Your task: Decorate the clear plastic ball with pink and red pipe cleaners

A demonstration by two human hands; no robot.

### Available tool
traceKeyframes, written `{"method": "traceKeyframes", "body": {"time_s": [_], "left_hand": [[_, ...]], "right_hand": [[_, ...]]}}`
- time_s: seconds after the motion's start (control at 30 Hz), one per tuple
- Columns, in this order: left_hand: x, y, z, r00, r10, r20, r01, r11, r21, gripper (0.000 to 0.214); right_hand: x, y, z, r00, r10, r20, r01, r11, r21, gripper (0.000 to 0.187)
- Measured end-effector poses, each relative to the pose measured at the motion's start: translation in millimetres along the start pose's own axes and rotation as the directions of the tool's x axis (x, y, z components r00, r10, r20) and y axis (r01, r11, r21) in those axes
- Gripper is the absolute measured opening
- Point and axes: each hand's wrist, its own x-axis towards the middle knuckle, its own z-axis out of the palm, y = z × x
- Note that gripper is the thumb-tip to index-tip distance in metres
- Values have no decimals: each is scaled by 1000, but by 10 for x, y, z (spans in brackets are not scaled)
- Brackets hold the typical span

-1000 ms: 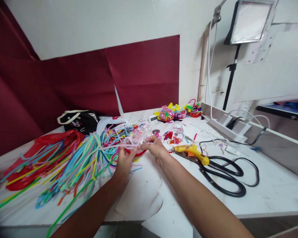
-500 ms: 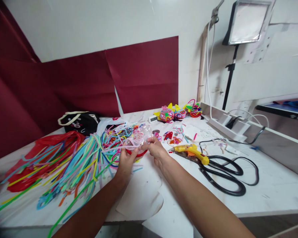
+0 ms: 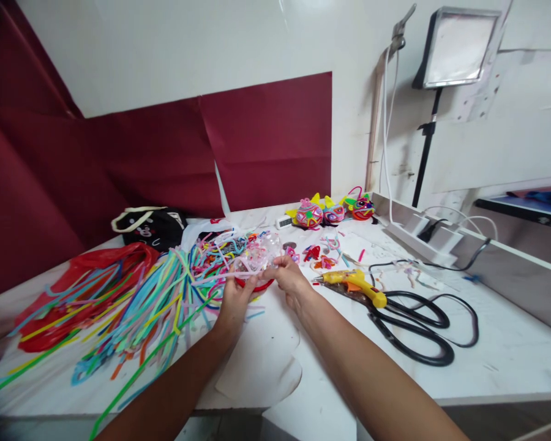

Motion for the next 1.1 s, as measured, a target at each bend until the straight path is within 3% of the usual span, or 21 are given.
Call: {"method": "traceKeyframes", "body": {"time_s": [0.53,1.1], "left_hand": [[-18,10,9,998,-47,42,49,998,-42,76],[-23,86,40,994,-99,-50,95,993,-75,59]], "right_hand": [[-8,-22,30,999,-10,-41,11,1000,17,50],[-59,55,99,995,-87,-50,89,996,32,47]]}}
